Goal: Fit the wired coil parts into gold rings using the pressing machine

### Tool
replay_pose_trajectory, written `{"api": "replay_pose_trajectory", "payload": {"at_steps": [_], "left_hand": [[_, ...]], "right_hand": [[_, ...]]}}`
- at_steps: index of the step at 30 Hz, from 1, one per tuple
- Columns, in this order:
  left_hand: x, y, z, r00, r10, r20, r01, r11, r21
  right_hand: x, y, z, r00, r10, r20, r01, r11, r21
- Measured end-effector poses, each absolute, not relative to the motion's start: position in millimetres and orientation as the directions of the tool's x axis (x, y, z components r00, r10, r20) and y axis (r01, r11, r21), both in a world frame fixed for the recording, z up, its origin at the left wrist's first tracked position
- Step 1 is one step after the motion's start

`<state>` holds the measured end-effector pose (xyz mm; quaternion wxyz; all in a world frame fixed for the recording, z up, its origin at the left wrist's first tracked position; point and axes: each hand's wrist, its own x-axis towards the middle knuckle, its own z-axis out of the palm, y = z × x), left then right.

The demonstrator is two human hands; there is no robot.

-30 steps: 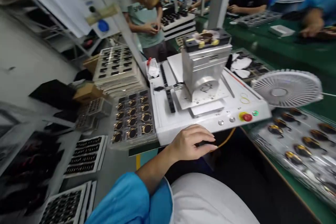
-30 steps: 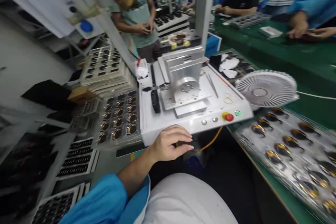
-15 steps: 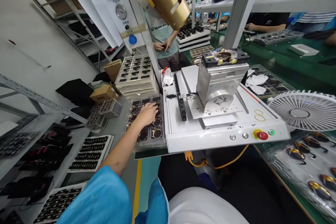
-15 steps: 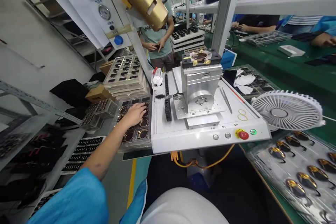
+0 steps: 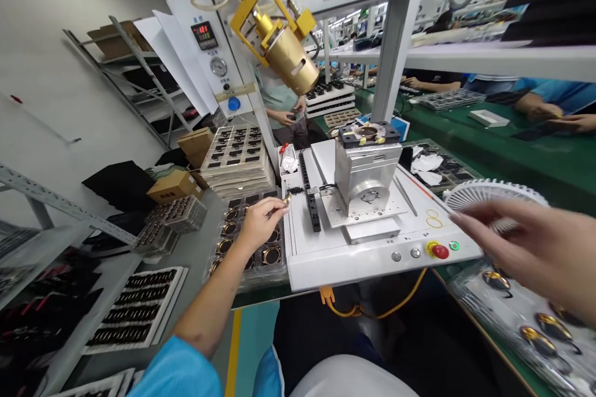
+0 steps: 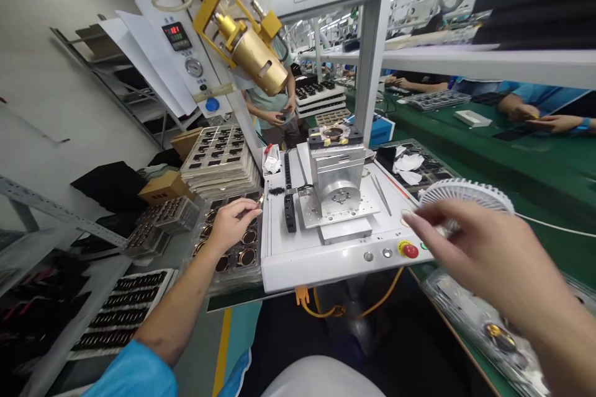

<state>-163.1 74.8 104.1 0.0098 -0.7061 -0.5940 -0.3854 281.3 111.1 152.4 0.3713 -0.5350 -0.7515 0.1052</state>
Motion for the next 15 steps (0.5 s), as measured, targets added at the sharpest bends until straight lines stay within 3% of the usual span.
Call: {"api": "replay_pose_trajectory", "payload": {"at_steps": [4,6,11,15], "left_hand": [[-130.3,67.0,128.6,0.051,0.764,0.644,0.772,-0.439,0.46],[-119.9,63.9,139.0,0.072,0.743,0.665,0.758,-0.475,0.448],[-107.8,61.3,160.6,0.066,0.671,0.738,0.722,-0.543,0.429],[-95.1,85.0,187.1,0.086,0.6,0.795,0.697,-0.606,0.382]], "right_hand": [[211.8,179.8,214.5,-0.357,0.605,0.712,0.592,0.736,-0.328],[186.9,216.0,235.8,-0.462,0.512,0.724,0.515,0.82,-0.251],[163.8,273.1,260.1,-0.714,0.539,0.446,0.434,0.841,-0.322],[164.7,274.0,265.4,-0.677,0.552,0.487,0.379,0.828,-0.413]]}}
